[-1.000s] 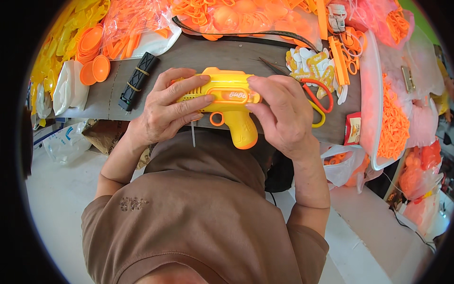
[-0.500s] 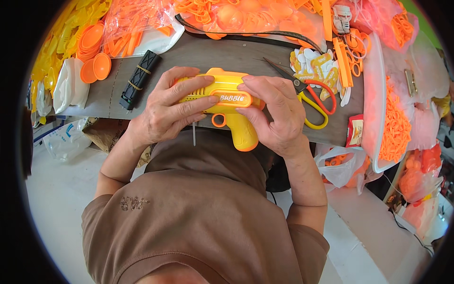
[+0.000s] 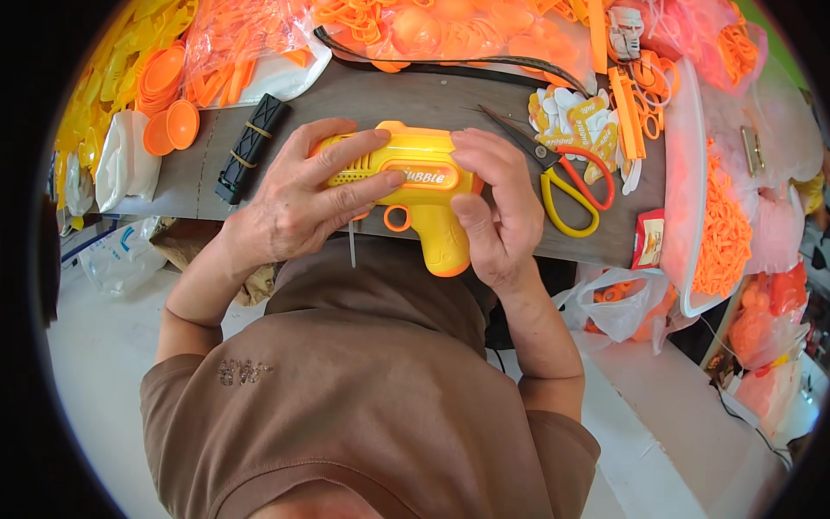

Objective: Assembling a yellow plastic toy bubble gun at a factory workbench, including attaching components and applying stickers.

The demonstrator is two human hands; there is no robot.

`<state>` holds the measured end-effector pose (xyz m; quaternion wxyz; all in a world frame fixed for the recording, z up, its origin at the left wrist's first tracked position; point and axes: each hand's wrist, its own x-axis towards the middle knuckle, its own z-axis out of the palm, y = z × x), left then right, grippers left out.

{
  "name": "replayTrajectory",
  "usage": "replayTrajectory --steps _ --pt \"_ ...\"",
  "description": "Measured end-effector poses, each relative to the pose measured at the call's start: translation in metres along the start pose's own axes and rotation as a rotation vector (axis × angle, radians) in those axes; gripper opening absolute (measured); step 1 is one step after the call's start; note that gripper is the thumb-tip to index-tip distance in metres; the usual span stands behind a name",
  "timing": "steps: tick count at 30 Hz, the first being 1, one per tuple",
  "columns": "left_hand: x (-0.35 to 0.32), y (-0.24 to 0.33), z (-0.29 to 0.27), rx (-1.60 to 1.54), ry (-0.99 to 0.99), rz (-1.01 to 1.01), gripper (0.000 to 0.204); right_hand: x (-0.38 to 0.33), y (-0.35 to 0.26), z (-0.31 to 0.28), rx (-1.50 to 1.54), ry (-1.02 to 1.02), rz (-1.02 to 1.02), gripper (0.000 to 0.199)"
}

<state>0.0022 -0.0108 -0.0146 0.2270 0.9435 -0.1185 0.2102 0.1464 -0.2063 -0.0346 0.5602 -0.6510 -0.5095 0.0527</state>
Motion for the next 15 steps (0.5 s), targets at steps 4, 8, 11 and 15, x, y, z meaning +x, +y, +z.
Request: replayTrajectory --steps 4,8,11,15 --pt "0.0003 0.0001 -0.002 -0.035 -0.041 -0.017 0.052 -0.0029 -0.0055 0.0094 0.328 0.103 0.313 0.023" --pt "0.0005 -0.0002 0.0003 -0.039 -0.029 -0.03 0.052 0.001 -0.0045 0.0117 0.458 0.104 0.246 0.021" --pt "-0.0003 -0.0002 0.0009 -0.036 -0.019 -0.028 0.051 0.0013 0.0022 0.0043 0.308 0.02 0.197 0.025" --pt "-0.0017 0.0004 0.0019 -0.029 -0.009 -0.027 0.05 0.0037 0.0023 0.0031 0.277 -0.007 0.23 0.026"
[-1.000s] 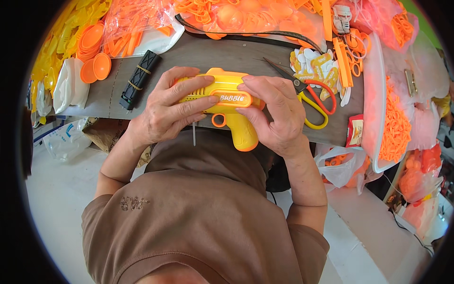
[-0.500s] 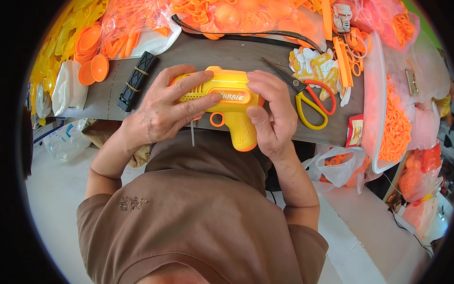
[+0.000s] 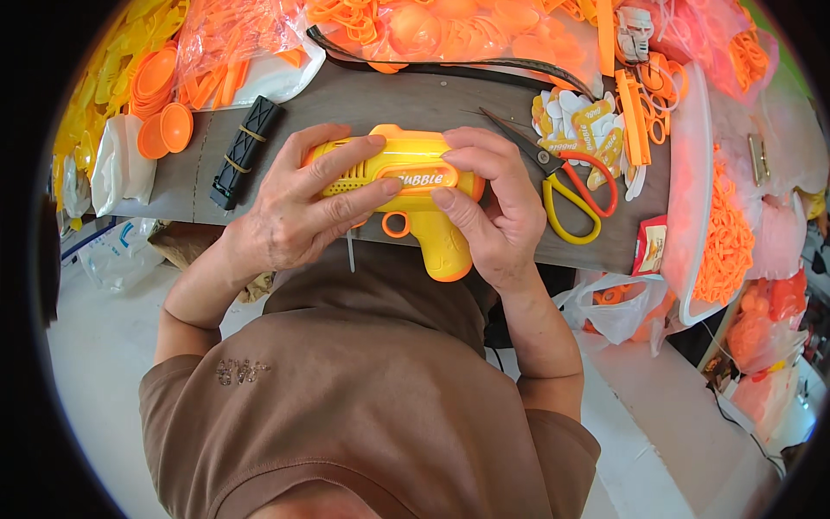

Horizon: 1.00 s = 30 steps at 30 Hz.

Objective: Assembling a yellow plastic toy bubble gun at a factory workbench, including attaching components and applying stickers.

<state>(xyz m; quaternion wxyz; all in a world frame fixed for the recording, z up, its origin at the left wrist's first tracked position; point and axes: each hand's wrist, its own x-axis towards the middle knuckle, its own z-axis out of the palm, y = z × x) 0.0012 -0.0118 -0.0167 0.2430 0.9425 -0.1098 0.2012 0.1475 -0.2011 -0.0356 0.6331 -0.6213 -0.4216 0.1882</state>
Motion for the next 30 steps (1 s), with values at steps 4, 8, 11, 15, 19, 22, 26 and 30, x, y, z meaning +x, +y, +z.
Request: replayTrajectory --steps 4,8,11,15,19,22,26,30 --pt "0.0019 0.0013 -0.0005 -0.004 -0.013 -0.005 0.049 -0.003 0.002 0.0015 0.017 0.015 -0.03 0.026" --pt "0.0027 0.0005 0.0001 0.013 0.012 0.004 0.048 -0.0048 0.0048 0.0021 0.049 0.034 -0.064 0.027" --pt "0.0014 -0.0002 0.0019 0.017 0.02 0.005 0.049 -0.0057 0.0064 0.0023 -0.011 0.018 -0.109 0.027" --pt "0.0022 0.001 0.0027 0.047 0.04 0.004 0.05 -0.0048 0.0083 0.0025 -0.072 0.018 -0.139 0.027" --pt "0.0023 0.0009 0.0032 0.049 0.044 0.007 0.05 -0.0047 0.009 0.0041 -0.077 0.04 -0.147 0.028" --pt "0.0024 0.0015 0.0035 0.055 0.054 0.011 0.049 -0.0056 0.0076 0.004 -0.17 0.041 -0.184 0.029" --pt "0.0016 0.0023 0.0054 0.058 0.082 0.008 0.049 -0.0027 0.0052 0.0006 -0.357 0.01 -0.293 0.03" --pt "0.0021 0.0025 0.0065 0.07 0.093 0.001 0.048 -0.0017 0.0064 -0.0007 -0.296 -0.001 -0.276 0.03"
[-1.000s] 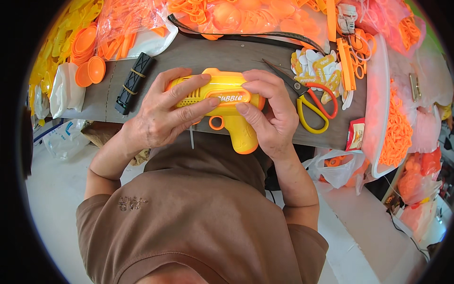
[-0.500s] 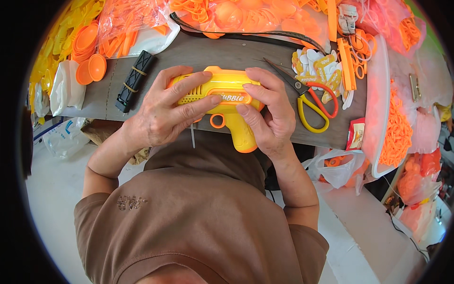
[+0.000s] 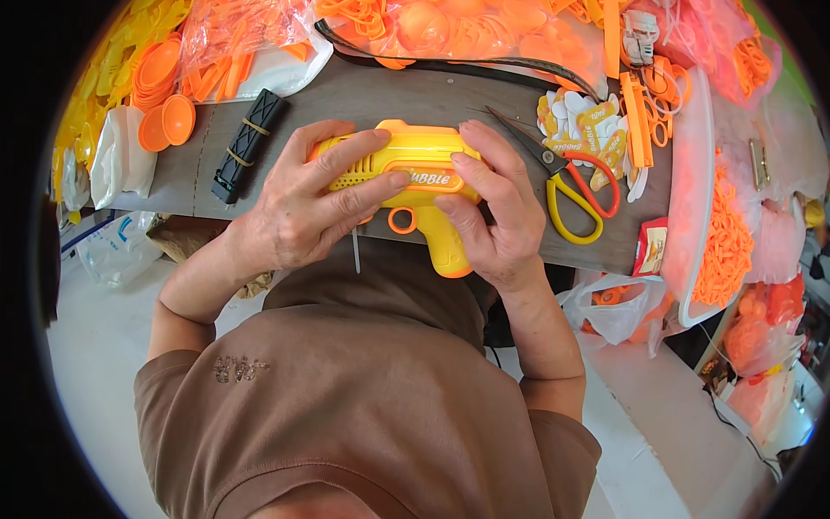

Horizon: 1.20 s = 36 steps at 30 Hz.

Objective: Assembling a yellow plastic toy bubble gun at a factory workbench, including attaching components and applying stickers.

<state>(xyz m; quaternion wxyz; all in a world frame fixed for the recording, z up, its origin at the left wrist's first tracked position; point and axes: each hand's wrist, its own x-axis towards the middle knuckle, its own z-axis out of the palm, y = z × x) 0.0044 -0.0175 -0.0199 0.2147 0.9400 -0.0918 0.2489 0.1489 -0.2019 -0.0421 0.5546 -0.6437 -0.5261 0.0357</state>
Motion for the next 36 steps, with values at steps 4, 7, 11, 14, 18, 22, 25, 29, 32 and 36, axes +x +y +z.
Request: replayTrajectory --steps 4,7,11,14,18,22,25,29,32,36 --pt "0.0012 0.0037 -0.0072 -0.029 -0.096 -0.051 0.053 -0.0004 0.003 -0.0019 0.076 -0.022 0.053 0.029" --pt "0.005 0.0059 -0.0091 -0.021 -0.13 -0.069 0.056 -0.0009 0.0026 -0.0031 0.125 -0.047 0.09 0.028" --pt "0.0053 0.0068 -0.0084 -0.002 -0.134 -0.068 0.058 -0.0006 0.0028 -0.0026 0.15 -0.042 0.111 0.028" --pt "0.004 0.0082 -0.0071 -0.005 -0.116 -0.079 0.059 -0.0007 0.0008 -0.0007 0.166 -0.017 0.139 0.025" --pt "0.0042 0.0087 -0.0068 -0.014 -0.105 -0.089 0.06 0.0035 -0.0009 -0.0005 0.262 0.053 0.159 0.021" --pt "0.0046 0.0082 -0.0065 -0.025 -0.089 -0.094 0.061 0.0045 0.0009 -0.0013 0.326 0.053 0.211 0.018" --pt "0.0038 0.0091 -0.0059 -0.02 -0.098 -0.096 0.061 0.0062 0.0034 -0.0017 0.343 0.05 0.198 0.018" --pt "0.0035 0.0103 -0.0054 -0.015 -0.086 -0.101 0.061 0.0073 0.0045 -0.001 0.296 0.041 0.144 0.016" --pt "0.0034 0.0101 -0.0057 -0.006 -0.091 -0.101 0.06 0.0036 -0.001 -0.0003 0.263 0.043 0.235 0.018" --pt "0.0039 0.0097 -0.0051 -0.015 -0.084 -0.101 0.06 0.0045 -0.0008 0.0021 0.429 0.051 0.363 0.027"
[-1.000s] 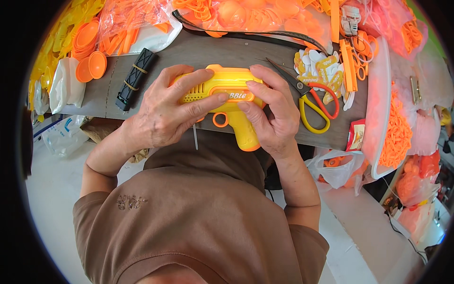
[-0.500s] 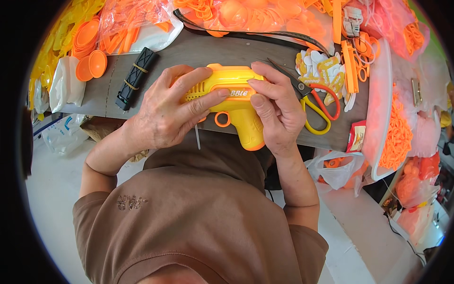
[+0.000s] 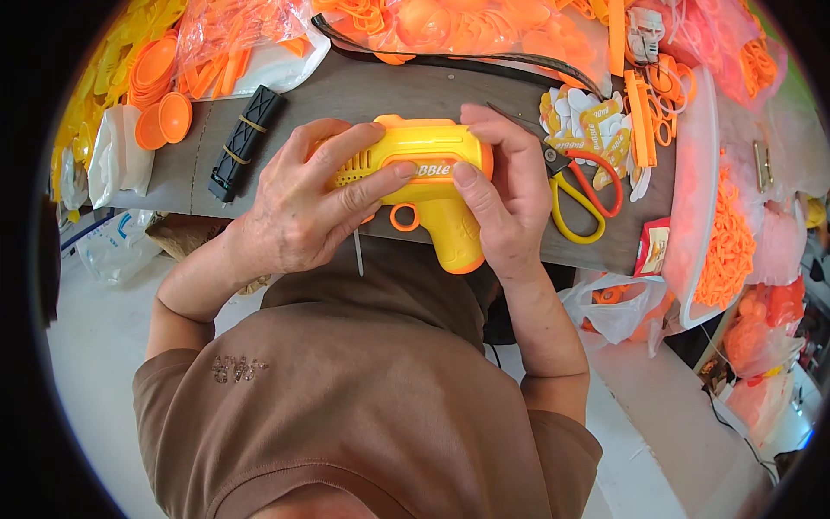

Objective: Assembling a yellow plastic toy bubble gun at a factory workbench, including attaching components and applying stickers.

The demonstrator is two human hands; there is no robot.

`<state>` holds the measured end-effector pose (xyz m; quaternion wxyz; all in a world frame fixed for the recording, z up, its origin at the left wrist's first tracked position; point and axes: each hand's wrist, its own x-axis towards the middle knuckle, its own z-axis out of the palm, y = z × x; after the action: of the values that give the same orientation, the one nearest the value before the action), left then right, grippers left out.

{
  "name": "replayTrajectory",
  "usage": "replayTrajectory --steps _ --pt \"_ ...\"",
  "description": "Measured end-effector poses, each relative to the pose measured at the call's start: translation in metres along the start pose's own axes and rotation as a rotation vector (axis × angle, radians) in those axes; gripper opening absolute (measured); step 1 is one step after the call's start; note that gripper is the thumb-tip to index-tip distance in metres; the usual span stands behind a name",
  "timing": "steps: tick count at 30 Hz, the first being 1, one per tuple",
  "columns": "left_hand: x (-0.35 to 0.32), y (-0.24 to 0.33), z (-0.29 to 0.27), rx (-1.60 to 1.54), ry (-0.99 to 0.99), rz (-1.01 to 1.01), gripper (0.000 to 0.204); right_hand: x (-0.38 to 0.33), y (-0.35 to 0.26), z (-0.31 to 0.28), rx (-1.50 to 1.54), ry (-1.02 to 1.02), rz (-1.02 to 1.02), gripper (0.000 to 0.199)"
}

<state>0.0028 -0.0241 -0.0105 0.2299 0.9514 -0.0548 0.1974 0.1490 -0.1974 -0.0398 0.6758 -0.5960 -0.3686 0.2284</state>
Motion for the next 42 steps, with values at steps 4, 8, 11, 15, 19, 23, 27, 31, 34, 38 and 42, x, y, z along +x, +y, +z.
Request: replayTrajectory --steps 4,8,11,15,19,23,27,31,34,38,42 --pt "-0.002 0.001 0.001 0.014 -0.001 0.003 0.061 0.006 -0.01 0.002 0.235 0.001 0.209 0.036" --pt "-0.003 0.002 0.003 0.034 0.01 0.001 0.061 0.009 -0.015 0.002 0.413 -0.032 0.315 0.033" --pt "-0.003 0.001 0.007 0.075 0.031 0.019 0.057 0.008 -0.014 0.002 0.359 -0.04 0.281 0.032" --pt "-0.002 0.001 0.008 0.109 0.042 0.033 0.053 0.007 -0.011 0.001 0.303 -0.061 0.269 0.033" --pt "0.001 0.003 0.007 0.125 0.038 0.033 0.053 0.006 -0.008 0.0 0.305 -0.046 0.251 0.032" --pt "0.007 -0.001 -0.003 -0.049 0.053 -0.091 0.059 0.008 -0.013 0.005 0.286 -0.004 0.273 0.037" --pt "0.007 -0.008 -0.006 -0.173 0.038 -0.149 0.064 0.008 -0.016 -0.004 0.23 -0.07 0.271 0.044" --pt "-0.005 -0.001 -0.001 -0.168 0.273 0.01 0.065 0.004 -0.039 -0.011 -0.027 -0.165 0.268 0.057" --pt "-0.017 0.011 -0.003 -0.203 0.312 -0.009 0.069 0.002 -0.058 -0.005 -0.199 -0.205 0.278 0.062" --pt "-0.034 0.026 -0.026 -0.618 -0.08 -0.178 0.091 -0.02 -0.062 0.009 -0.524 -0.451 -0.18 0.065" --pt "-0.069 0.026 -0.02 -0.754 -0.052 -0.204 0.075 -0.029 -0.053 0.041 -0.408 -0.612 -0.305 0.066"
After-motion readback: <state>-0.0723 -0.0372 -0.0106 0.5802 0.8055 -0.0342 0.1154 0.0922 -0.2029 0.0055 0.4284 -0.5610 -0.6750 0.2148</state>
